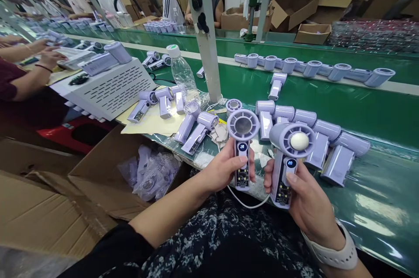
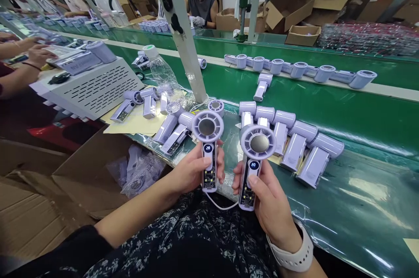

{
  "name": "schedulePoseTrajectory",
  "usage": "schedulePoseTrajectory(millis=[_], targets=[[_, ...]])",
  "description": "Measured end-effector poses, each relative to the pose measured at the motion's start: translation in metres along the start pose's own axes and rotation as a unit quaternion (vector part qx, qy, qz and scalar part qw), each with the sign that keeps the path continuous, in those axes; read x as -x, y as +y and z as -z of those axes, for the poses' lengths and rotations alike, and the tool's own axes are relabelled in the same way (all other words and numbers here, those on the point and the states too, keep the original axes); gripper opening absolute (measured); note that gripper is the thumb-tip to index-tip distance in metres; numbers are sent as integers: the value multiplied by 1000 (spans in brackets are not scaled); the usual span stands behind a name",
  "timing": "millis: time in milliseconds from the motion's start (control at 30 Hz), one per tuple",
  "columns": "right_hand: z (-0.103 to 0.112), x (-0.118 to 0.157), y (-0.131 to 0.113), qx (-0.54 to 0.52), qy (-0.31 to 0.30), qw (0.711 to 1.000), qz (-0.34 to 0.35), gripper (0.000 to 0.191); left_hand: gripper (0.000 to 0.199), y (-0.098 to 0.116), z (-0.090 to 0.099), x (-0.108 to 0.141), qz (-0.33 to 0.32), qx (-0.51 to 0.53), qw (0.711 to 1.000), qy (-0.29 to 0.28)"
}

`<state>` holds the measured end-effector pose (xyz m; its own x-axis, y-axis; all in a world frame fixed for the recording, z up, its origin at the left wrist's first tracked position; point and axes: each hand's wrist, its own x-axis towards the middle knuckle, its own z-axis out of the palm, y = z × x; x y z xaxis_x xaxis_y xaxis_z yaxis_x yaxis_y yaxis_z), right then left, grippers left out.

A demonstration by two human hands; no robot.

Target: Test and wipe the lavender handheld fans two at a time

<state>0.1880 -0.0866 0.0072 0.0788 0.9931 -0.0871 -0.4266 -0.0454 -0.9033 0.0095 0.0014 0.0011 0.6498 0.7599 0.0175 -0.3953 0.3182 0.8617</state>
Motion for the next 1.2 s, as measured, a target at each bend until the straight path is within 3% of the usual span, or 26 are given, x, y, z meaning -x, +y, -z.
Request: schedulePoseTrajectory(millis=[67,167,433,600,800,933,1033,1100,1200], targets=[[-2,2,-3,14,-12,999,30,21,46,2,0,1,-2,-6,1000,-28],[-5,0,-6,26,11,997,67,18,46,4,-1,-1,3,-22,1000,-7],[-7,-4,-2,-4,52,998,39,25,46,3,-2,-5,25,-36,999,11],[-7,-4,-4,-4,32,999,19,23,46,7,-5,-4,23,-21,999,40],[-3,-6,-4,20,34,999,5,23,47,9,-4,-4,24,-19,1000,4],[2,-7,-2,-2,49,999,-8,23,60,10,-6,-4,41,-66,996,50],[5,-7,-1,-48,7,998,-26,24,70,9,-7,-6,50,-71,993,80],[6,-6,-1,-82,-17,996,-42,31,64,7,-6,-7,46,-52,994,82],[4,-4,-4,-110,23,992,-56,42,54,8,-6,-4,40,-25,997,58]])
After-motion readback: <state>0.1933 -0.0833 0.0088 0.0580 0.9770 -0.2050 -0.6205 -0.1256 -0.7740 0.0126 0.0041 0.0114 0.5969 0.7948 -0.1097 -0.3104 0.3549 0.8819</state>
